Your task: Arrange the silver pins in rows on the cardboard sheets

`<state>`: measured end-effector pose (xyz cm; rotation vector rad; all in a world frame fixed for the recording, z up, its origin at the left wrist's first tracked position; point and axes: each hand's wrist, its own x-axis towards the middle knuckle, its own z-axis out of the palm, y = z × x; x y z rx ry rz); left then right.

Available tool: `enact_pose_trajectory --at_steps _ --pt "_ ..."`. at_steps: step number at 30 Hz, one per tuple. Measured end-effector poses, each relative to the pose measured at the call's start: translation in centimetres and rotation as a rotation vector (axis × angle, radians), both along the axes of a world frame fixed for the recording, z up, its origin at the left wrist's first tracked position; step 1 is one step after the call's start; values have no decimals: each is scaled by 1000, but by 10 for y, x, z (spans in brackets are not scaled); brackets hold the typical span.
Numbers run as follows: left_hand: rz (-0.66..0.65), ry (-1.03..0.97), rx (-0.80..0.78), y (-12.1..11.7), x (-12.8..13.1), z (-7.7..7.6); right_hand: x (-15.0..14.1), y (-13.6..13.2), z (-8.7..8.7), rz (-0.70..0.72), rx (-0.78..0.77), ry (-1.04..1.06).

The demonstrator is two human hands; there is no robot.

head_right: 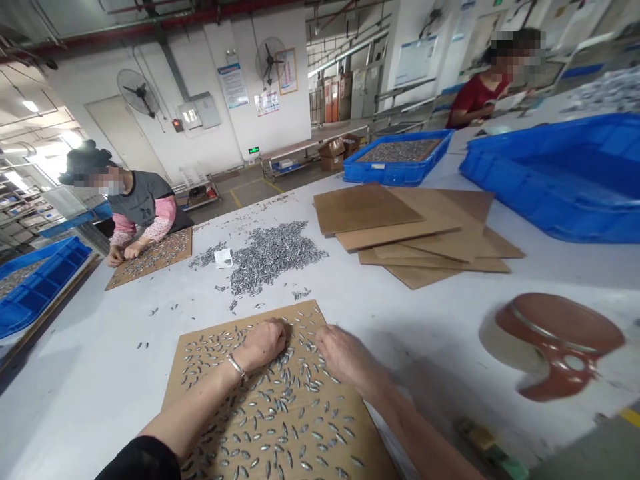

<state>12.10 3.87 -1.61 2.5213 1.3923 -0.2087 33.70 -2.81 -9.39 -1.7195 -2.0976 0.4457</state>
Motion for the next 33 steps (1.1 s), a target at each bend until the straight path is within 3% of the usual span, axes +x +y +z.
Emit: enact_pose_trajectory --at_steps 6,15,21,33 --pt "-5 3 -17 0 0 3 -1 0 10 -118 -27 -142" --pt "-9 -32 -31 3 -1 1 -12 -2 34 -80 -4 -142" --pt "-6 -40 -27 -1 0 2 -30 7 51 -78 -137 -247" --pt "0 -77 -52 3 -3 8 -34 6 48 -112 -108 -309"
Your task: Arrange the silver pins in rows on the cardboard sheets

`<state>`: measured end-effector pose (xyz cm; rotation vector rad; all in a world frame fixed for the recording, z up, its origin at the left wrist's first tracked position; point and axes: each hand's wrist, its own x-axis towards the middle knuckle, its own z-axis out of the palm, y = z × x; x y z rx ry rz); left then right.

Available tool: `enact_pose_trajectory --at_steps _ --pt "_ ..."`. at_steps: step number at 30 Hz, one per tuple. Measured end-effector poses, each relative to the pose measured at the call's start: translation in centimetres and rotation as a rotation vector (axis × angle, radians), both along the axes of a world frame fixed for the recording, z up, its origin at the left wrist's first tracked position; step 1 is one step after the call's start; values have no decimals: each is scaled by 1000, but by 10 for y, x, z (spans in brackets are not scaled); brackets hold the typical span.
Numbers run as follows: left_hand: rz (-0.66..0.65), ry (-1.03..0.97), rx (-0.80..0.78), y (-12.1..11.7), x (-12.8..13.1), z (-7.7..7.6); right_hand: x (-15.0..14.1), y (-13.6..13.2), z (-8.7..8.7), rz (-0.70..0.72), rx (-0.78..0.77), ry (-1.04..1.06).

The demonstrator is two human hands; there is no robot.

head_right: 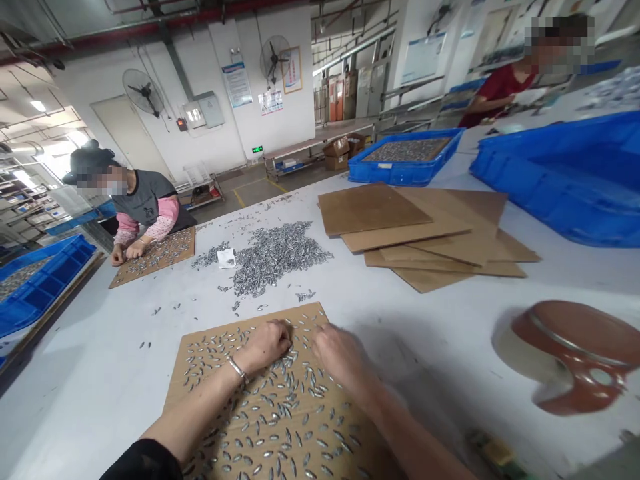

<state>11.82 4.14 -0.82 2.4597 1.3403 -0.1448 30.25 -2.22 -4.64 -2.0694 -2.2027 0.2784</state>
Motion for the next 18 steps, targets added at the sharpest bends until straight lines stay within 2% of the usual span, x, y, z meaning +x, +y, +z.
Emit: enact_pose_trajectory --at_steps 3,8,12,18 --pt "14 35 9 -5 7 2 -3 -2 2 19 33 -27" --pt "18 70 33 -8 12 0 -13 -3 8 168 82 36" --pt "2 52 60 -6 7 -6 -17 0 8 161 74 63" --pt "-49 17 58 3 -1 -11 -8 4 0 146 71 71"
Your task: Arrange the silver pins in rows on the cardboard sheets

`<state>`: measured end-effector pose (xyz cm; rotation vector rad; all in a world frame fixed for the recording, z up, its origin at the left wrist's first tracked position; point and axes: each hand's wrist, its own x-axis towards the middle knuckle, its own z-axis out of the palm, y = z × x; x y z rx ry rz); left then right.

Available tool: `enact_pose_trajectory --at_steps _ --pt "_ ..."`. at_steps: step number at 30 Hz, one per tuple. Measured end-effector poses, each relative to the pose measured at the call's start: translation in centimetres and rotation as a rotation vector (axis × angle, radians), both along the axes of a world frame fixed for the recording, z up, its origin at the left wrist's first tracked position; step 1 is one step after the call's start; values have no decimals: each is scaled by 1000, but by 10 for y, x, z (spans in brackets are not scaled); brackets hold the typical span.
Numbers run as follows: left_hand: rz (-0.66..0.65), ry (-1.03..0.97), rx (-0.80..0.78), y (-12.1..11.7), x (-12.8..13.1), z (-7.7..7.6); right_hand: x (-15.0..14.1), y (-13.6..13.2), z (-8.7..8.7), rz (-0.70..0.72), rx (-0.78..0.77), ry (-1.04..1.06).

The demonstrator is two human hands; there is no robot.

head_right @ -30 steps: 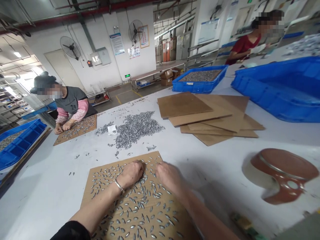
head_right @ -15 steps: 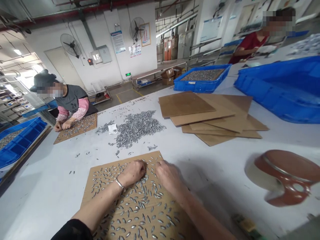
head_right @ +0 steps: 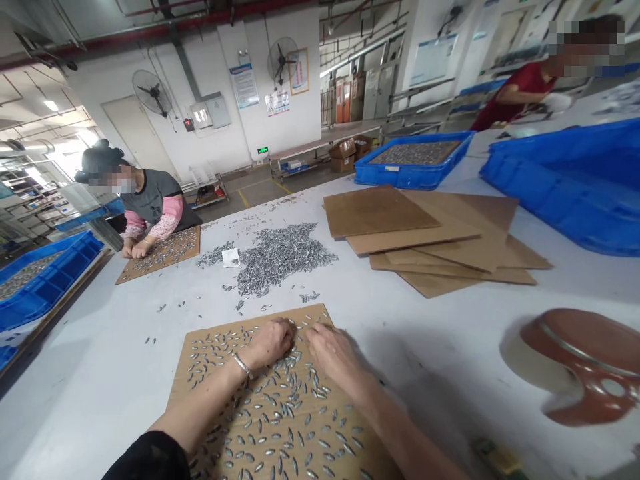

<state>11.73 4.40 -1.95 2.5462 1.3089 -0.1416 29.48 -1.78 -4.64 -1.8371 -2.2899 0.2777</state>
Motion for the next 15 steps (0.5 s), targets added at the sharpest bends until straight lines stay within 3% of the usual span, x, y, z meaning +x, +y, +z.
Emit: enact_pose_trajectory --at_steps 9,15 --pt "-4 -15 21 -5 3 1 -20 13 11 -38 -58 -74" --pt "44 -105 57 2 -10 3 -22 21 9 -102 -37 -99"
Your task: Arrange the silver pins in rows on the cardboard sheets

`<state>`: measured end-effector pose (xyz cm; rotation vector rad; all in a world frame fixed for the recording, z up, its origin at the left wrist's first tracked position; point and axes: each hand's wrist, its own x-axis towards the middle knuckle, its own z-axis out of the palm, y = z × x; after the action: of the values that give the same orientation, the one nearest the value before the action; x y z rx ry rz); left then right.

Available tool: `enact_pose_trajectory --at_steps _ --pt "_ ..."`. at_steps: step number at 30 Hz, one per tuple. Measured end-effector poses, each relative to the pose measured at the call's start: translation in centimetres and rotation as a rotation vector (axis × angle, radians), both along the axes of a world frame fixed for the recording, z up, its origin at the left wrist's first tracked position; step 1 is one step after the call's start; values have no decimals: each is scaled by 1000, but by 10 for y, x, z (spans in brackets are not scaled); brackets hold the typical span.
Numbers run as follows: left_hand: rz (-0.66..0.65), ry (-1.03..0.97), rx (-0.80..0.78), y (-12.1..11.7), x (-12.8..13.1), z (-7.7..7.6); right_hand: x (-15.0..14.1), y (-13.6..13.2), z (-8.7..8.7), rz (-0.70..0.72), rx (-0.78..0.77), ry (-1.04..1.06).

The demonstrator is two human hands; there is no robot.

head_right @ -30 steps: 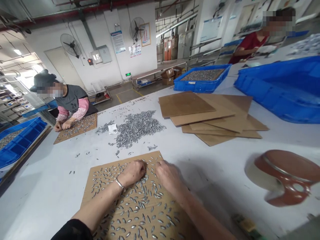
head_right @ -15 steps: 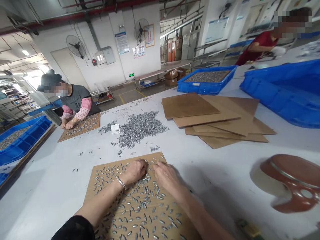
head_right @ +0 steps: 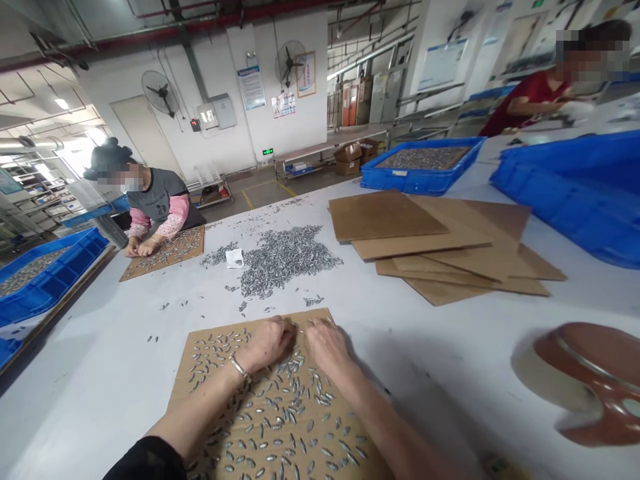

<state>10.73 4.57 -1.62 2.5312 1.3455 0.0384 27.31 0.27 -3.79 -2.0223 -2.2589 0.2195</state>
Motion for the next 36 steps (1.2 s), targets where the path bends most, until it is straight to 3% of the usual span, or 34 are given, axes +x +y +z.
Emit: enact_pose_trajectory --at_steps 7,19,25,31,36 --pt "80 -122 50 11 -25 9 0 -6 -3 209 -32 111" --pt "162 -252 63 -22 -94 31 -11 6 -11 124 -53 -17" --pt "233 -312 95 -43 -141 41 6 -4 -27 184 115 116" --pt "430 -382 140 -61 -190 46 14 -2 -39 308 97 160" --pt "624 -363 135 -75 -230 37 15 -1 -38 331 113 114"
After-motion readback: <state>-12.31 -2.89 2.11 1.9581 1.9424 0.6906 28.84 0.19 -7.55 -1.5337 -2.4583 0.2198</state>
